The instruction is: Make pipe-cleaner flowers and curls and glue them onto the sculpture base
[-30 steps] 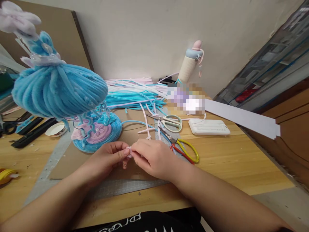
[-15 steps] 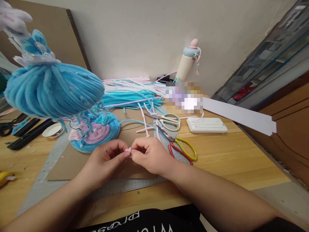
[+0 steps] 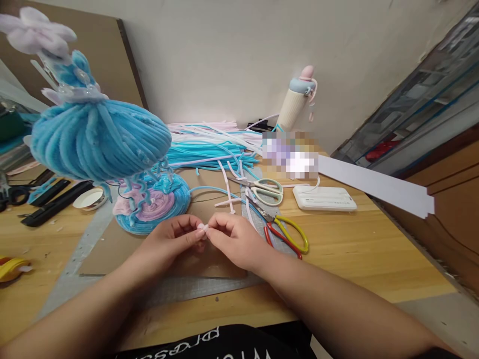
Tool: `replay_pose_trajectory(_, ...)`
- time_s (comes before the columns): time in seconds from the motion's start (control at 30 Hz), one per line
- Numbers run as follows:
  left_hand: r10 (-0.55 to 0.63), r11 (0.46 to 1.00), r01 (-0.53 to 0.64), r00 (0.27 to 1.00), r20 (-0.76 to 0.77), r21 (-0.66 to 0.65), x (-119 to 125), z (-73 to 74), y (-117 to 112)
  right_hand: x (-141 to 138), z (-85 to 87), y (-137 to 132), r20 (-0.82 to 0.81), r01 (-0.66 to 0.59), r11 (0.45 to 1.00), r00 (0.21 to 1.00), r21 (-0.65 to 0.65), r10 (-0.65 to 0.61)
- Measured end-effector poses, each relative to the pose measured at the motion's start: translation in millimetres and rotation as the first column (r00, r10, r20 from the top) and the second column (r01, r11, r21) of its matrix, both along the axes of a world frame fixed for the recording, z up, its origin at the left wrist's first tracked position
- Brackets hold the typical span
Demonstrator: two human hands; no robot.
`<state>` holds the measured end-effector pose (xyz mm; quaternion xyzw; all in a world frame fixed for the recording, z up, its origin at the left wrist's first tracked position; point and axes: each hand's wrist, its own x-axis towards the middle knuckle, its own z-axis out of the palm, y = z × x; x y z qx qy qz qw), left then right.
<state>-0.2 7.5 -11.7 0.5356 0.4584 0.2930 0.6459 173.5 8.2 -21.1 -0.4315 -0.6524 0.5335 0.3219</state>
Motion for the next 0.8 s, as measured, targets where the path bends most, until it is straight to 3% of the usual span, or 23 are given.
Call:
replay_pose_trajectory(0.07,-0.024,0.996,0.032,0.995,0.095,-0.086,-1.8,0.1,1.5,3.6,3.1,-0.7,0.105,-0.041,0.977,0.994,0.209,0.019)
replay_pose_trajectory(0.13,-0.038,0.991,0.056,0.989,0.143,-0.121,-3.6,0.2,1.6,7.8,5.6,0.0,0.202,-0.144,0.911,0.977,0.386,0.069)
replay_pose_trajectory(0.23,-0.033,0.983,0.072,0.975,0.218,-0.172,-4.8,-0.9,0.7,12.7,7.4,2.3,0.319,-0.275,0.803,0.941,0.529,0.113)
replay_pose_trajectory(0.43,0.001,0.979,0.046,0.972,0.233,-0.198,-4.5,-3.8,0.0,15.6,6.6,4.0,0.422,-0.353,0.704,0.903,0.616,0.083)
replay_pose_trajectory(0.57,-0.03,0.969,0.096,0.961,0.276,-0.226,-4.2,-1.9,0.6,16.6,6.2,5.1,0.42,-0.349,0.644,0.906,0.68,0.047)
replay_pose_trajectory(0.67,-0.061,0.974,0.113,0.965,0.254,-0.194,-3.6,-1.9,1.5,16.7,7.3,5.6,0.446,-0.374,0.625,0.894,0.685,0.046)
replay_pose_trajectory(0.8,-0.079,0.99,0.091,0.99,0.113,-0.104,-1.7,-4.2,1.1,14.1,7.2,3.1,0.473,-0.393,0.615,0.88,0.684,0.037)
